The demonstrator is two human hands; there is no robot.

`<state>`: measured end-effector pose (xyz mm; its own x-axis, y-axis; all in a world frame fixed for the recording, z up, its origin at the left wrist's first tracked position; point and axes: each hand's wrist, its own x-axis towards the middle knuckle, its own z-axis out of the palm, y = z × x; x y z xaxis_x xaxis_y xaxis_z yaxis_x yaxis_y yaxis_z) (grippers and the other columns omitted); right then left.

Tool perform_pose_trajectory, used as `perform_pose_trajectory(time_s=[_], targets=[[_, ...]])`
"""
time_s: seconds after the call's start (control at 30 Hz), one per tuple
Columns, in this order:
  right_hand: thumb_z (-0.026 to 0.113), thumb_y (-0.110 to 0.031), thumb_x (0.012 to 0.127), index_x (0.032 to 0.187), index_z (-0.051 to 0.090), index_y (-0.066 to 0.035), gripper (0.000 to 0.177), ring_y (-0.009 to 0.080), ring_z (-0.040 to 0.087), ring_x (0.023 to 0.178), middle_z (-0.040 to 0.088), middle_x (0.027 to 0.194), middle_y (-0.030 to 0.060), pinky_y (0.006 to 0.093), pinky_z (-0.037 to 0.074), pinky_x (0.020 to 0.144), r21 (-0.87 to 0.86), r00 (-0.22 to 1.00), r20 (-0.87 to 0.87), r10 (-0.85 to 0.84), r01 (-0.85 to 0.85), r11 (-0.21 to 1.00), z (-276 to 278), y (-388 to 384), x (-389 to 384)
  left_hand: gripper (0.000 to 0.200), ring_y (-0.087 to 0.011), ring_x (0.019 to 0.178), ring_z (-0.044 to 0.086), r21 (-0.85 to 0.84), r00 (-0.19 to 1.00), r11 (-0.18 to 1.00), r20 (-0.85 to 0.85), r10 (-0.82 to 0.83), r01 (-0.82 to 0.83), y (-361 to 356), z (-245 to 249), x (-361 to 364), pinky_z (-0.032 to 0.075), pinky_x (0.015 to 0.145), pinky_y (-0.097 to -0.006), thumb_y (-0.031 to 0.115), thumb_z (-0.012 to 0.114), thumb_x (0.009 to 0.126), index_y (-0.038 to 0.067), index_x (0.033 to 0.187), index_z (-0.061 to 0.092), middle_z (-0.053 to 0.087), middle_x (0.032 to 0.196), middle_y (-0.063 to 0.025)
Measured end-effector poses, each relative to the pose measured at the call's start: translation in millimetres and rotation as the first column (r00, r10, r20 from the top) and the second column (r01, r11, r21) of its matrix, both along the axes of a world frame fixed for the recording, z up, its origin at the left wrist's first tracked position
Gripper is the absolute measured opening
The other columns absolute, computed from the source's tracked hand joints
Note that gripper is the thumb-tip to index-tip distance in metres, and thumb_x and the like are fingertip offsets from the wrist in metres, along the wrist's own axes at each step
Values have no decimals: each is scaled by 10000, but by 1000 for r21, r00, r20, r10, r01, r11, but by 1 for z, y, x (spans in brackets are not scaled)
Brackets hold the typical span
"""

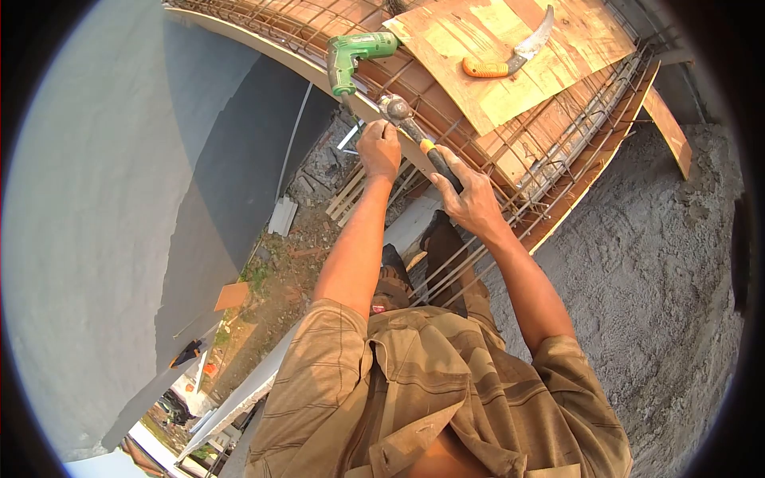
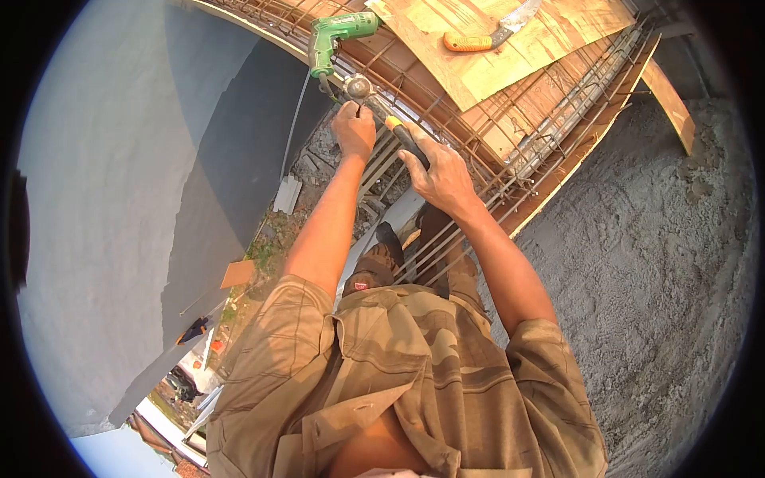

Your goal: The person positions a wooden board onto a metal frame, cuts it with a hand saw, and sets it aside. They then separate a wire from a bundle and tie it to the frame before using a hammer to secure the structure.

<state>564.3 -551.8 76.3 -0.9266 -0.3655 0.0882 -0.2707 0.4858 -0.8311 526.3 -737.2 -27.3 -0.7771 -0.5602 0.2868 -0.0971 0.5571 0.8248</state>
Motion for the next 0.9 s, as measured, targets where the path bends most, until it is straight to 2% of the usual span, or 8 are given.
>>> perform_pose_trajectory(time_s=[0.1, 0.3, 0.4, 0.5, 0.63, 0.67, 0.77, 0.9], targets=[[670, -260, 923, 1373, 562, -68, 501, 430, 681, 793, 687, 852, 264, 468, 521, 723, 139, 993, 117, 2, -18, 990, 2, -1, -6, 141, -404, 726, 602, -32, 999, 999, -28, -39, 38, -2, -6, 0, 470, 673, -443, 98, 635, 832, -29, 778, 610, 624, 814, -209], [677, -263, 914, 1366, 564, -60, 508, 443, 680, 843, 689, 885, 277, 465, 524, 742, 17, 988, 152, 1, -4, 1000, 14, -5, -2, 140, -406, 788, 635, -59, 999, 998, -10, -31, 30, -2, -4, 2, 494, 713, -448, 109, 646, 845, -30, 846, 661, 652, 860, -203], [669, -248, 923, 1364, 565, -61, 490, 397, 697, 821, 694, 892, 259, 443, 526, 747, 109, 988, 157, 3, -21, 994, 1, -4, -11, 152, -386, 847, 667, -23, 999, 998, 16, -51, 51, -4, -1, 1, 517, 766, -432, 116, 675, 842, -15, 914, 705, 687, 923, -196], [660, -241, 935, 1350, 575, -57, 462, 344, 700, 793, 694, 904, 248, 418, 529, 754, -12, 976, 217, -36, 40, 999, 11, 4, 2, 158, -367, 850, 678, 18, 987, 992, 102, -128, 127, -13, 4, -2, 527, 779, -418, 111, 698, 834, -9, 934, 720, 696, 934, -191], [656, -267, 950, 1339, 585, -37, 457, 272, 690, 918, 701, 1015, 233, 376, 513, 854, -13, 953, 247, -175, 184, 983, 5, 32, 19, 218, -338, 853, 683, 198, 965, 956, 101, -242, 219, -23, 24, -4, 539, 793, -394, 183, 723, 875, -4, 986, 732, 703, 947, -164], [663, -253, 949, 1344, 576, -6, 474, 247, 673, 995, 704, 1077, 208, 363, 498, 906, 7, 921, 330, -209, 219, 976, 5, 40, 22, 197, -330, 855, 690, 64, 954, 961, 119, -275, 269, -25, 34, -5, 542, 785, -401, 183, 715, 883, 6, 966, 734, 712, 927, -155], [682, -222, 934, 1345, 570, 19, 490, 245, 669, 1031, 704, 1104, 198, 362, 494, 932, 80, 904, 340, -259, 246, 966, -23, 69, 21, 169, -339, 858, 692, -32, 929, 943, 186, -321, 332, -31, 26, -12, 540, 768, -415, 180, 702, 895, 22, 948, 731, 716, 895, -158], [714, -177, 899, 1357, 560, 23, 523, 236, 665, 1058, 704, 1124, 194, 351, 492, 947, 98, 887, 348, -304, 288, 952, -45, 88, 26, 153, -347, 826, 697, -45, 963, 964, 84, -257, 261, -24, 17, -12, 543, 739, -416, 175, 704, 896, 24, 919, 716, 718, 881, -169]])
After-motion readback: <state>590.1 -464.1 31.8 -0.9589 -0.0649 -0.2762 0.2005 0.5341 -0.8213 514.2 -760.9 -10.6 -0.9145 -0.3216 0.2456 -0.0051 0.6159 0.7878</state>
